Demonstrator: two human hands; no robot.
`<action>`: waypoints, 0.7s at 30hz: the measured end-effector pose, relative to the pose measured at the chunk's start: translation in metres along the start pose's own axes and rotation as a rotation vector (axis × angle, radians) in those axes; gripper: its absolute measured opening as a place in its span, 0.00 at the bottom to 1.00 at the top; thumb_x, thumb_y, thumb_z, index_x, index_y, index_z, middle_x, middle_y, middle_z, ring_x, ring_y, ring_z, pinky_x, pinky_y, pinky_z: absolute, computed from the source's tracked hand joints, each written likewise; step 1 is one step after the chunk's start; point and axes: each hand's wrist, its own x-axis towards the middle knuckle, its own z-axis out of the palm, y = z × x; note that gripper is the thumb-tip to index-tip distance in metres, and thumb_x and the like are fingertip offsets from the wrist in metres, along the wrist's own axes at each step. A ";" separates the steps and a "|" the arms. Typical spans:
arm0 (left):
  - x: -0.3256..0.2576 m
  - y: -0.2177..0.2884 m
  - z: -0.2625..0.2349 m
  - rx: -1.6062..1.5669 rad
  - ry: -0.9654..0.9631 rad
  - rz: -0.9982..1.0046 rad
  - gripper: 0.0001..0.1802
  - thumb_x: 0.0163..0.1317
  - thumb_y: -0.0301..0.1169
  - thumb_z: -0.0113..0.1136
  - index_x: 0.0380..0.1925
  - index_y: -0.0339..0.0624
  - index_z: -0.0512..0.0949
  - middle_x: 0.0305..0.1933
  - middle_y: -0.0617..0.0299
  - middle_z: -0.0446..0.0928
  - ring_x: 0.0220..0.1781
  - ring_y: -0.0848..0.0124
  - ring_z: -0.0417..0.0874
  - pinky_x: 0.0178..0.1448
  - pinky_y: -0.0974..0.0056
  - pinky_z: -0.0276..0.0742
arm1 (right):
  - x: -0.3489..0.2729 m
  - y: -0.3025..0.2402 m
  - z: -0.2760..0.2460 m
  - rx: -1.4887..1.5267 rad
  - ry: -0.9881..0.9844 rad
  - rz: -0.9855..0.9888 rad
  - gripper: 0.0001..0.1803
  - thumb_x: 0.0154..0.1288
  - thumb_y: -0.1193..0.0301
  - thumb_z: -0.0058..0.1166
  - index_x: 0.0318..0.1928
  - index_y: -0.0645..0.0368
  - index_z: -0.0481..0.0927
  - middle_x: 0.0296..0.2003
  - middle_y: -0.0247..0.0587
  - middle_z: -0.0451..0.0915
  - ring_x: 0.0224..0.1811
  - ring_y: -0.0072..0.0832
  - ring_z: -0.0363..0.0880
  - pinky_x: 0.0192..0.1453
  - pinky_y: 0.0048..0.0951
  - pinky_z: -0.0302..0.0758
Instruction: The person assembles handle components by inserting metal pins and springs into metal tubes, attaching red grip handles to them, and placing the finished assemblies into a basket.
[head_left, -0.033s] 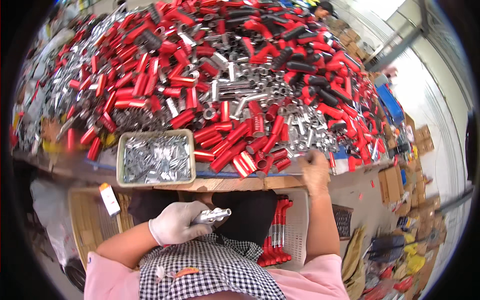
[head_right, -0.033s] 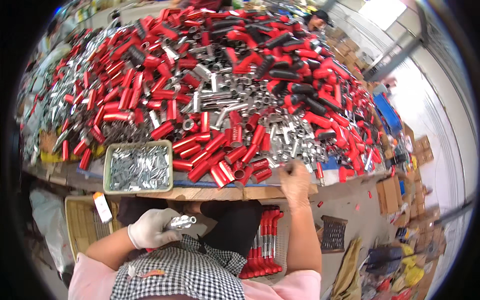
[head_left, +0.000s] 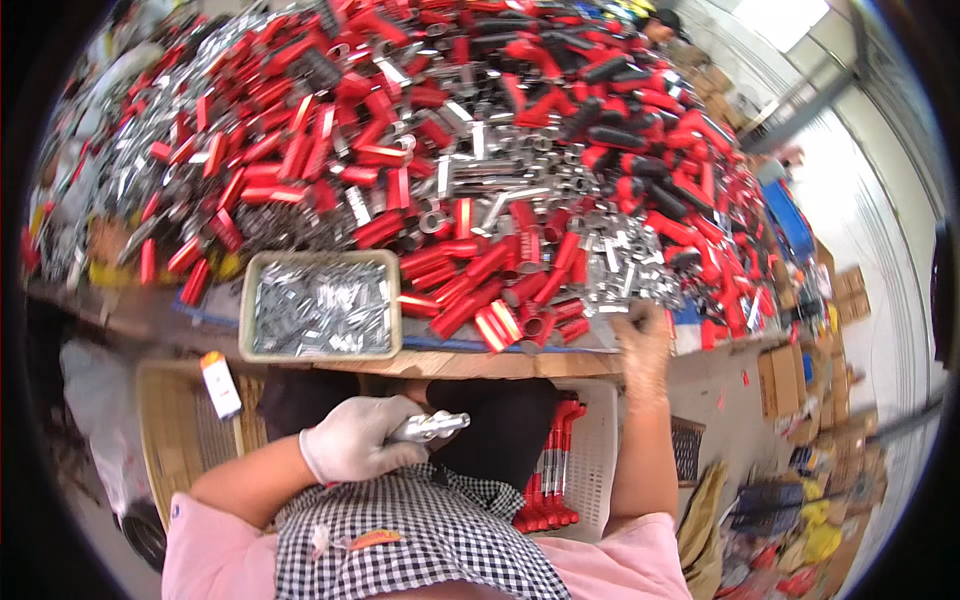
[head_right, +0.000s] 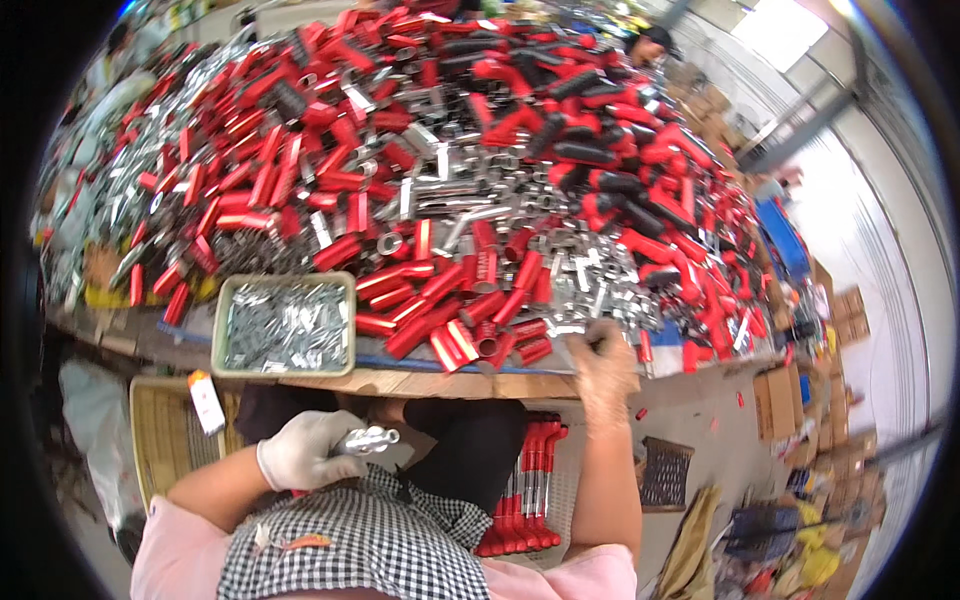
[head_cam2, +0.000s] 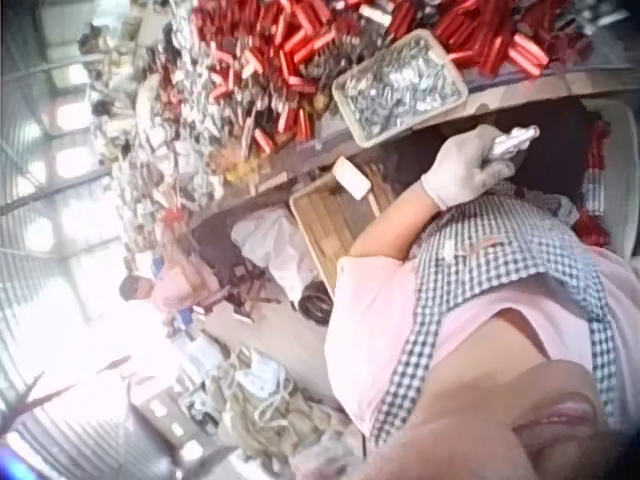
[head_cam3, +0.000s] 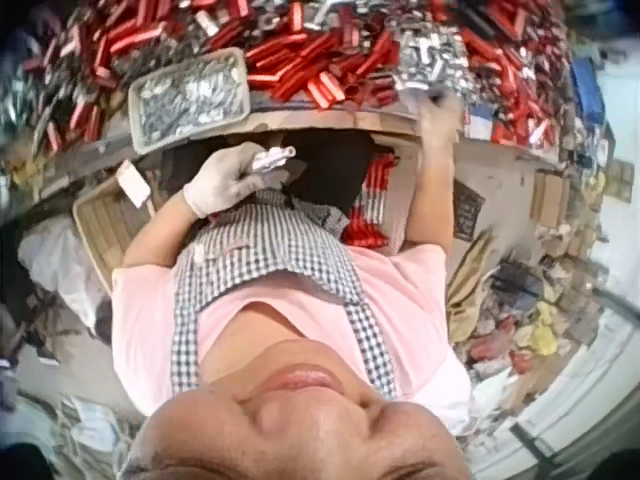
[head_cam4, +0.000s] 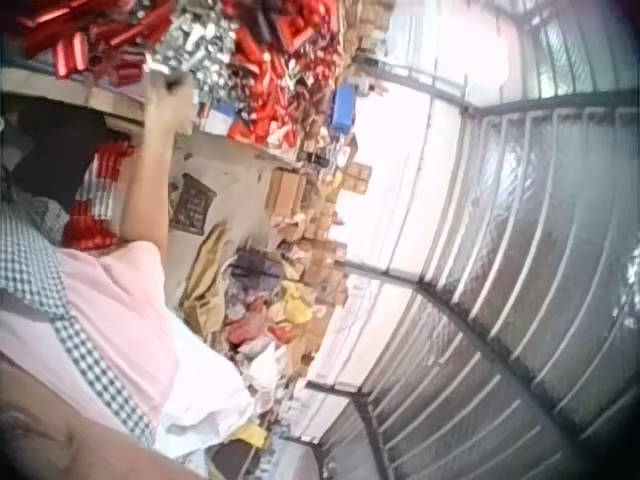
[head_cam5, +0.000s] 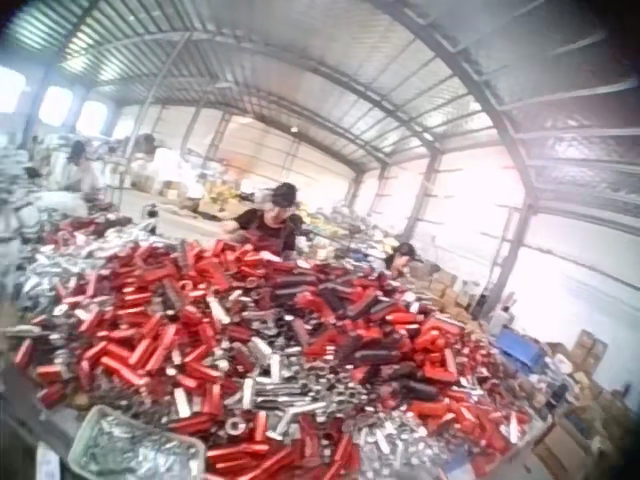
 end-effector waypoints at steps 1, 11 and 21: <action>-0.002 0.000 -0.001 -0.042 0.000 0.025 0.21 0.56 0.40 0.69 0.44 0.40 0.76 0.33 0.51 0.80 0.37 0.51 0.83 0.41 0.54 0.78 | -0.006 -0.025 -0.003 0.492 0.155 0.076 0.10 0.50 0.73 0.61 0.33 0.64 0.79 0.29 0.43 0.81 0.33 0.34 0.81 0.37 0.34 0.77; -0.029 -0.007 0.005 -0.120 -0.062 -0.006 0.20 0.57 0.39 0.68 0.45 0.40 0.77 0.33 0.51 0.79 0.37 0.51 0.82 0.42 0.54 0.77 | -0.085 -0.191 0.052 0.099 -0.729 -1.210 0.16 0.53 0.68 0.60 0.45 0.54 0.82 0.38 0.36 0.83 0.43 0.40 0.82 0.49 0.38 0.78; -0.050 -0.008 0.011 0.051 0.186 0.030 0.17 0.56 0.40 0.67 0.42 0.44 0.79 0.33 0.53 0.80 0.37 0.52 0.83 0.40 0.52 0.77 | -0.089 -0.243 0.035 -0.368 -0.942 -0.627 0.29 0.53 0.51 0.65 0.45 0.64 0.81 0.35 0.54 0.83 0.40 0.49 0.83 0.44 0.47 0.77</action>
